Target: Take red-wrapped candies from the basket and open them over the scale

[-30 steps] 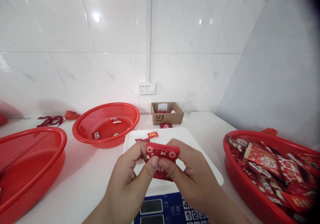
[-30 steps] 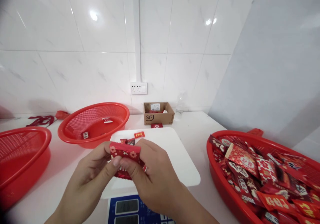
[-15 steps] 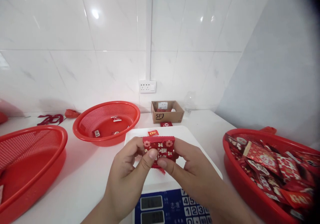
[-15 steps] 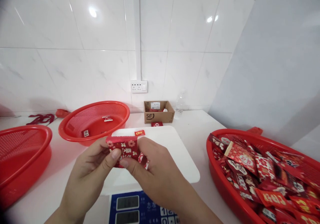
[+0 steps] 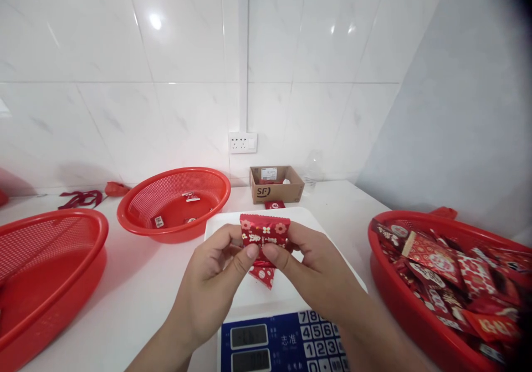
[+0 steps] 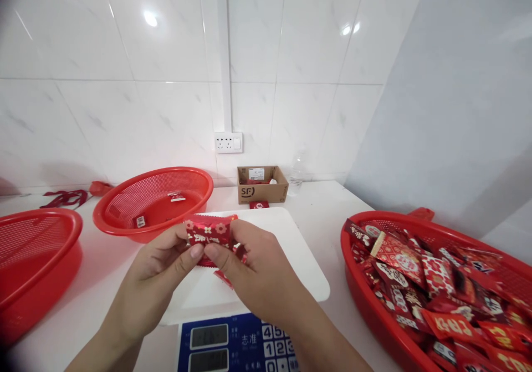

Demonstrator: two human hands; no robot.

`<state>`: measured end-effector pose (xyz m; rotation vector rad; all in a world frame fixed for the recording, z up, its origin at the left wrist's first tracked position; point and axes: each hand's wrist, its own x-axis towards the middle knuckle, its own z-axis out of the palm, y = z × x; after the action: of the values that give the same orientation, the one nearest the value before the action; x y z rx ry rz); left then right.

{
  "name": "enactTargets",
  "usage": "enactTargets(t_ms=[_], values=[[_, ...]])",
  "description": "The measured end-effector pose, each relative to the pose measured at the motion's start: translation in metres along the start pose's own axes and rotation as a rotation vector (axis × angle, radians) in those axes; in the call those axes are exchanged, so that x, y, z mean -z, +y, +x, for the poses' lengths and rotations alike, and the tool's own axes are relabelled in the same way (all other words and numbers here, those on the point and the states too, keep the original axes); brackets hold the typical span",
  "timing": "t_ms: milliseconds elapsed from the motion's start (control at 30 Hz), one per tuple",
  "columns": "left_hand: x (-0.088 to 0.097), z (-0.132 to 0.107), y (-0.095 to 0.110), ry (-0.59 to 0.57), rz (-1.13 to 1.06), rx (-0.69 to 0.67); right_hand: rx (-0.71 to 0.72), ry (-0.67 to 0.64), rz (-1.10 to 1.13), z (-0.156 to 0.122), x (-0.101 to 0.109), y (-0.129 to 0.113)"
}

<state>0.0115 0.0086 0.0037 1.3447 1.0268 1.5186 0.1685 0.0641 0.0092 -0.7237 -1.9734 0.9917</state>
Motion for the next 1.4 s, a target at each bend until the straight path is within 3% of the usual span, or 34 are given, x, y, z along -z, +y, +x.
enactTargets(t_ms=[233,500,933,1167,1400], values=[[0.0,-0.003,0.0,-0.066,0.026,0.03,0.049,-0.03,0.119,0.0,0.001,0.0],[0.0,-0.005,-0.001,-0.119,0.046,0.057,0.223,0.045,-0.021,-0.001,-0.001,-0.002],[0.0,-0.007,0.003,-0.124,0.141,0.048,0.192,0.071,-0.003,-0.004,0.001,-0.006],[-0.002,-0.008,0.003,-0.155,0.137,0.001,0.281,0.067,-0.16,-0.004,-0.001,-0.007],[-0.001,-0.011,0.0,-0.116,0.155,-0.071,0.335,0.073,-0.156,-0.005,-0.006,-0.003]])
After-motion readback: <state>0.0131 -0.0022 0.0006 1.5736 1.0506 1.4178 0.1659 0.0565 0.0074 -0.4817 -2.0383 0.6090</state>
